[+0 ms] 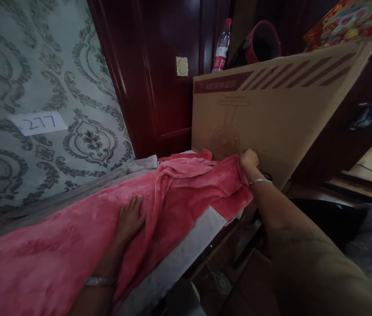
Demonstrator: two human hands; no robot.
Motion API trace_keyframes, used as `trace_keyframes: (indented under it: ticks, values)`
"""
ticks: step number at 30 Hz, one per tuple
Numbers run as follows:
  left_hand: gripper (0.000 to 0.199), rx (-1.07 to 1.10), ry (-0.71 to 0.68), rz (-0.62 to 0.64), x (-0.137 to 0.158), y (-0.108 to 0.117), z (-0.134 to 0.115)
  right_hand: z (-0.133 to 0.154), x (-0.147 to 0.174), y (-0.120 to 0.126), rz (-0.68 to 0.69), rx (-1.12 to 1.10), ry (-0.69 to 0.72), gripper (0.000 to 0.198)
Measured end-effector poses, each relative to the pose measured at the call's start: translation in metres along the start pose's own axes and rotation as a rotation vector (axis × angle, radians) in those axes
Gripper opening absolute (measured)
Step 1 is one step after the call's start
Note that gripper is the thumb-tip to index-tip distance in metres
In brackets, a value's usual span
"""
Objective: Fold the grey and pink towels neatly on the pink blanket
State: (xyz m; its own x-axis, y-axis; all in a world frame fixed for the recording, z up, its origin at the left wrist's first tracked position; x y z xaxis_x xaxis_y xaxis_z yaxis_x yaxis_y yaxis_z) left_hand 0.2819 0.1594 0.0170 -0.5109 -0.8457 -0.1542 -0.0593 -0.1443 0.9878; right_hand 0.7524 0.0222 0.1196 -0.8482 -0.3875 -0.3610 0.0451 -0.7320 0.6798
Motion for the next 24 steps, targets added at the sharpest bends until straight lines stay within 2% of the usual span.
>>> trace_keyframes:
  ticks: [2,4,7,9,11,13,16,19,22,24]
  values:
    - [0.058,-0.006,-0.006,0.002,0.000,0.001,-0.001,0.006,0.010,-0.006,0.005,0.019,0.032,0.033]
    - [0.058,-0.008,-0.006,0.006,0.000,0.001,-0.001,0.021,0.028,-0.021,0.056,0.010,0.139,0.035]
    - [0.058,-0.005,0.002,0.010,0.000,0.002,-0.001,0.047,0.068,-0.059,0.221,-0.029,0.335,0.034]
    - [0.058,0.006,0.006,0.021,0.000,0.002,0.000,0.059,0.095,-0.084,0.307,-0.042,0.421,0.043]
    - [0.059,0.013,0.009,0.031,0.000,0.002,0.000,0.066,0.114,-0.102,0.340,-0.053,0.465,0.054]
    - [0.058,0.011,0.006,0.031,0.001,0.001,0.001,0.071,0.118,-0.113,0.331,-0.073,0.460,0.050]
    - [0.057,0.007,0.006,0.023,0.000,0.000,0.001,0.079,0.093,-0.111,0.261,-0.139,0.394,0.037]
    - [0.057,0.017,0.010,0.012,-0.001,-0.001,0.001,0.083,0.045,-0.088,0.136,-0.233,0.322,0.045]
    - [0.061,0.030,0.008,-0.002,-0.001,-0.003,0.000,0.063,0.001,-0.058,-0.012,-0.416,0.156,0.052]
    - [0.062,0.037,0.008,-0.003,-0.001,-0.004,0.000,0.039,-0.011,-0.046,-0.050,-0.568,0.019,0.048]
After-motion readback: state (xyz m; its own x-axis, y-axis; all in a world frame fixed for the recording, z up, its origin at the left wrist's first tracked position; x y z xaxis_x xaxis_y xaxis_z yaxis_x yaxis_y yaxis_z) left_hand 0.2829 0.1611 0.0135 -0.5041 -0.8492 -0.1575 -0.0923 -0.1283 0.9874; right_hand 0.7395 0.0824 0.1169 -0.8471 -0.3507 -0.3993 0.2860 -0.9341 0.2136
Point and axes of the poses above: each hand's wrist, its own x-axis away from the middle knuckle, its own y-axis out of the back of the hand, z = x × y, the point moved 5 cm from there along -x, towards the middle knuckle, and after that the axes turned 5 degrees about -x, right-handed, at the moved point
